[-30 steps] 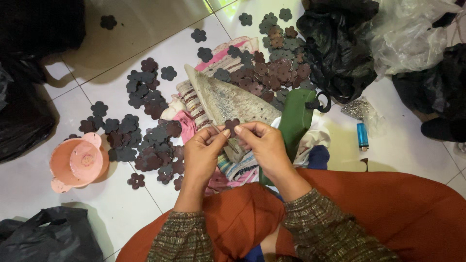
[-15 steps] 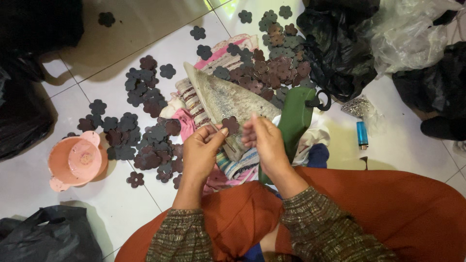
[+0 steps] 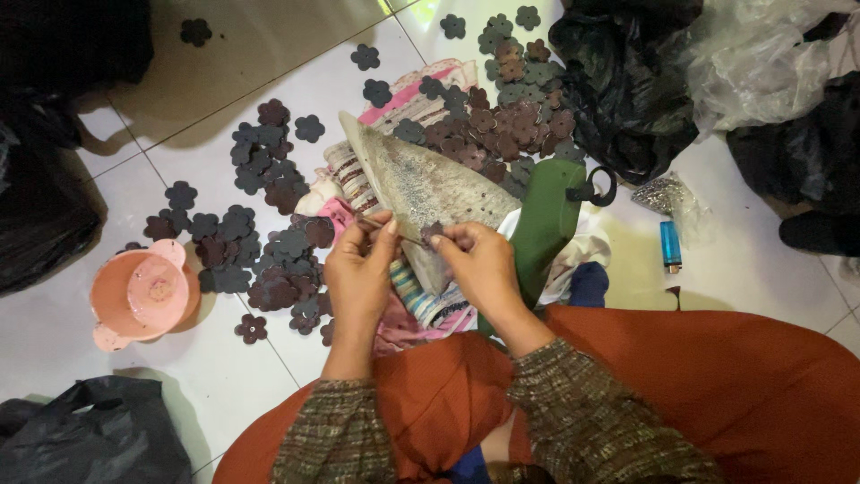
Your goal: The person sits on the floor and repeatedly picks up small dark flower-shaped pieces, places them on a cloth-covered board, and presses them with a green handheld tool. The person also uses a metal rod to adjust the pieces and occasionally dips the rod into a pink bowl.
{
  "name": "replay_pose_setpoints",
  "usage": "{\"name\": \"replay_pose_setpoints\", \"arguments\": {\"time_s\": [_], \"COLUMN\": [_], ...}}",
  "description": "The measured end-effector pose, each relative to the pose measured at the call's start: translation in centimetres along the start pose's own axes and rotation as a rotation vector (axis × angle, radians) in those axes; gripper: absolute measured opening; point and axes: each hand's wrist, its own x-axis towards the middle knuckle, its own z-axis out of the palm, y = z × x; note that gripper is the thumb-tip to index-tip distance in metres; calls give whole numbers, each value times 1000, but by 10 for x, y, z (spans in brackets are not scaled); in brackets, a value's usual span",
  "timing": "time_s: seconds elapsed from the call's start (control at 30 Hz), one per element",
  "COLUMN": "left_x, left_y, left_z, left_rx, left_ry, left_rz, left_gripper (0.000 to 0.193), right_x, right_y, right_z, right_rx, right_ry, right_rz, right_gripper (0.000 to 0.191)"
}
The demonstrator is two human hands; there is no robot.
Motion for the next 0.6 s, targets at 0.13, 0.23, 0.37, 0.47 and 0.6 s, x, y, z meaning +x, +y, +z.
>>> {"name": "replay_pose_setpoints", "arguments": {"time_s": [0.13, 0.23, 0.37, 0.47, 0.6], "left_x": [1, 3, 4, 1, -2], "left_y": [-17, -22, -23, -22, -19], "left_z": [4, 6, 11, 14, 15], "left_rx": [-63, -82, -59, -73, 49], "left_ry": [-21, -28, -61, -73, -72], "left_rz": [29, 33, 21, 111, 106], "left_gripper": [22, 23, 23, 24, 22], "right_x": [-22, -55, -75, -69, -61], "right_y": [-17, -14, 10, 27, 35], "right_z": [-18, -36, -44, -39, -31], "right_rx": [-135, -152, -170, 131, 264], "right_ry": [206, 408, 611, 540, 341], "right_rz": [-300, -362, -476, -117, -20], "right_gripper": [36, 48, 77, 87, 78]}}
